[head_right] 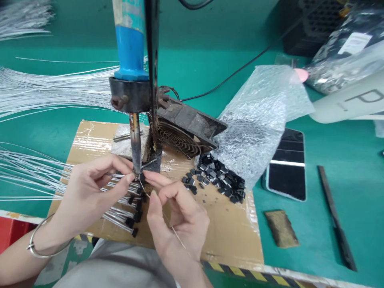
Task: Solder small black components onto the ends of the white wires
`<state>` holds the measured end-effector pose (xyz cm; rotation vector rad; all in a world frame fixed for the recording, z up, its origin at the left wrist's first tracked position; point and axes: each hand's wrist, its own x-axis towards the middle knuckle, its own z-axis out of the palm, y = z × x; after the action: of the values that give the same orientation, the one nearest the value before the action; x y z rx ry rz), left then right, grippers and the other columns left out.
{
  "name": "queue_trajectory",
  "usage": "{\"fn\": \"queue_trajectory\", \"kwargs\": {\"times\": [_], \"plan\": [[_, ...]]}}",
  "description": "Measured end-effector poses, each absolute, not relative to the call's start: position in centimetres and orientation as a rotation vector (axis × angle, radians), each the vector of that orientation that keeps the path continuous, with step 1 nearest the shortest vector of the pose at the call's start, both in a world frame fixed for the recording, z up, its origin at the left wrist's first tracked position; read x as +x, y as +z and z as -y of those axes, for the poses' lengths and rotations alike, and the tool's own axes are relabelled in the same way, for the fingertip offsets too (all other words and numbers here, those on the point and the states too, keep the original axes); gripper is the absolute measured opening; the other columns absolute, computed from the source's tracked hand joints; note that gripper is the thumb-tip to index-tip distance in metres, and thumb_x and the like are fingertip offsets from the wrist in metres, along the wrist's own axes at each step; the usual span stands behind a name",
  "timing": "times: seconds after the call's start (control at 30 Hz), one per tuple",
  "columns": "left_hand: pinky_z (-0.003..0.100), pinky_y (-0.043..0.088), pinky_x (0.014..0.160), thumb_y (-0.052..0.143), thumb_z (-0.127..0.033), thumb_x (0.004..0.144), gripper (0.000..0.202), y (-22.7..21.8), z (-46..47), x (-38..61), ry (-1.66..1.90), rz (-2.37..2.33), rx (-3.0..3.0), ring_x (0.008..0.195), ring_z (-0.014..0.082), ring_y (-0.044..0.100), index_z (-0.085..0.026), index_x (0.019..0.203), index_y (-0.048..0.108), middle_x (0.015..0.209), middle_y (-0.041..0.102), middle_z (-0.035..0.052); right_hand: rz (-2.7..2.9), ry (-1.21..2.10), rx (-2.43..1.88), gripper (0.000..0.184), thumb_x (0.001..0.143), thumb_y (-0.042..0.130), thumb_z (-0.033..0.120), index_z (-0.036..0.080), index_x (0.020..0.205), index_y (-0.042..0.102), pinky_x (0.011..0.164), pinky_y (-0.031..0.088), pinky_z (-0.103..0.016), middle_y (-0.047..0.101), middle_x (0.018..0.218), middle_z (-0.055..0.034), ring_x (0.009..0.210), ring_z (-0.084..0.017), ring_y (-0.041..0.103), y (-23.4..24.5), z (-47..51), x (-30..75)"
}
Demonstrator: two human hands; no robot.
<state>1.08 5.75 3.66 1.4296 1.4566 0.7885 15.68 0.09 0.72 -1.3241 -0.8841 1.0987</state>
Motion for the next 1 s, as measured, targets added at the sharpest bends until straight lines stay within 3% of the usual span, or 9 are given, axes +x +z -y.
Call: {"fn": "queue_trajectory", "kwargs": {"times": [0.67,1.0], "plan": [[0.027,0.041,0.055,0.063,-0.015,0.081,0.010,3.72,-5.74,0.93,0.812,-1.448,1.428,0.072,0.0162,0.067,-0.019,0.072,0.066,0.080,0.077,0.0028,0.871,1.093,-1.334,0.024,0.097,0.070,0.021,0.023,0.074,0.061,0.098,0.066,-0.042,0.083,0.113,-0.0093,0.103,-0.024,0.081,0.82,-0.15,15.60],[0.025,0.045,0.059,0.063,-0.012,0.081,0.012,3.76,-5.61,0.85,0.840,-1.416,1.435,0.070,0.0146,0.066,-0.019,0.073,0.067,0.079,0.076,0.0020,0.870,1.096,-1.307,0.022,0.096,0.070,0.019,0.023,0.076,0.063,0.097,0.066,-0.036,0.083,0.114,-0.0063,0.103,-0.021,0.081,0.74,-0.18,15.50]]}}
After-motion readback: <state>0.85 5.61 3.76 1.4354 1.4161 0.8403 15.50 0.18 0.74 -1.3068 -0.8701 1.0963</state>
